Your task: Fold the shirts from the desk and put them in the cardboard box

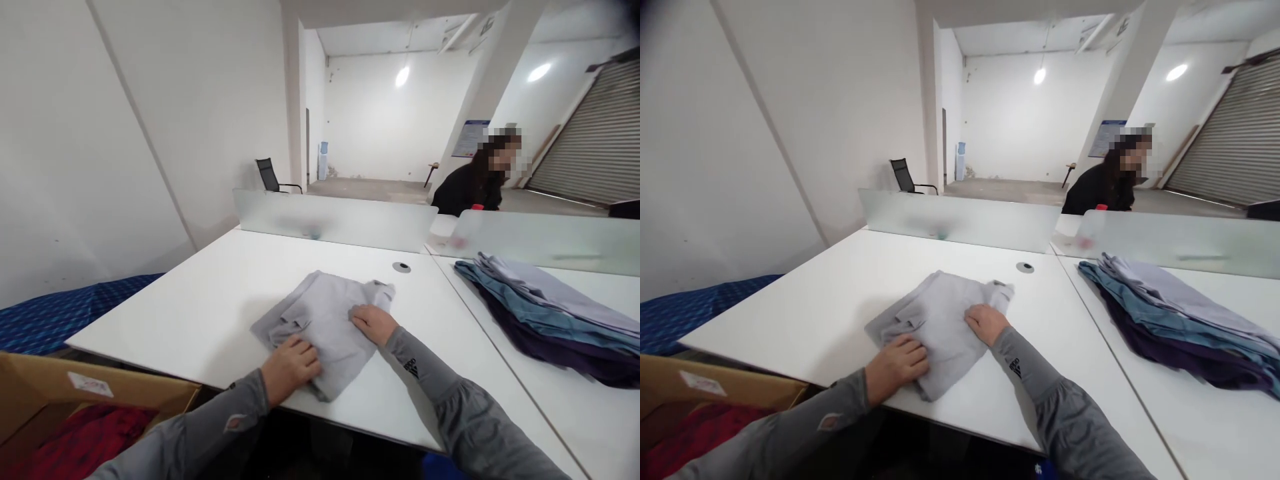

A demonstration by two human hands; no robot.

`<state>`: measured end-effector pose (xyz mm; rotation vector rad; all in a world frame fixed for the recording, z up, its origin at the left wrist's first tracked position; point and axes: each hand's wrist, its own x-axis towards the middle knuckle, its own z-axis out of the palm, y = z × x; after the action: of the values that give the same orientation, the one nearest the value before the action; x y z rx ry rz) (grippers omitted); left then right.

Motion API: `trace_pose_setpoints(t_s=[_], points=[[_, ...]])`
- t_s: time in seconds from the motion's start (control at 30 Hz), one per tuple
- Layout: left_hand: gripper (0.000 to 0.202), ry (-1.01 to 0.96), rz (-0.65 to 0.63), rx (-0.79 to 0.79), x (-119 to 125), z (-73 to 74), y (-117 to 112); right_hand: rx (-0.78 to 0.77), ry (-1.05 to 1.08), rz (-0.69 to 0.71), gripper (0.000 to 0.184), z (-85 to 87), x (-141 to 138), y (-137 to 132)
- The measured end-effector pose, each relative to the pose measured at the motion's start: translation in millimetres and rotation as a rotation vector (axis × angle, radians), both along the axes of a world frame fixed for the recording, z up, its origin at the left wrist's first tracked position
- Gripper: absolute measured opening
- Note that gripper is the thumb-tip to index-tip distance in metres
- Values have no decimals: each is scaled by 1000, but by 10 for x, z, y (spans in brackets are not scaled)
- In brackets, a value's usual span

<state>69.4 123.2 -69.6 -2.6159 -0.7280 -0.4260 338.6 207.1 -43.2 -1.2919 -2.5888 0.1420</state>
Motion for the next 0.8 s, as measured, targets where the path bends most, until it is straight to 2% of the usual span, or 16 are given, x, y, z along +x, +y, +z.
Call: trace_pose_setpoints(t_s=[0.07, 0.17, 0.27, 0.37, 0.5, 0.63, 0.7, 0.8], points=[[10, -16, 76, -29, -240, 13, 56, -51, 71, 61, 26, 16, 106, -299], [27, -120, 272, -160, -473, 47, 45, -62, 190, 84, 21, 62, 263, -713], [25, -268, 548, -315, -439, 81, -7, 129, 205, -54, 24, 119, 401, -918], [34, -326, 737, -475, -245, 86, -8, 279, 70, -201, 27, 92, 517, -903], [29, -385, 815, -658, -81, 15, 133, 186, 37, -219, 29, -61, 639, -757], [21, -512, 875, -718, -76, -75, 280, 104, 135, -184, 29, -95, 783, -616], [13, -572, 863, -696, -67, -96, 287, 128, 165, -327, 33, -79, 867, -529], [19, -676, 719, -511, -39, -125, 250, 111, 132, -603, 61, -134, 960, -390]])
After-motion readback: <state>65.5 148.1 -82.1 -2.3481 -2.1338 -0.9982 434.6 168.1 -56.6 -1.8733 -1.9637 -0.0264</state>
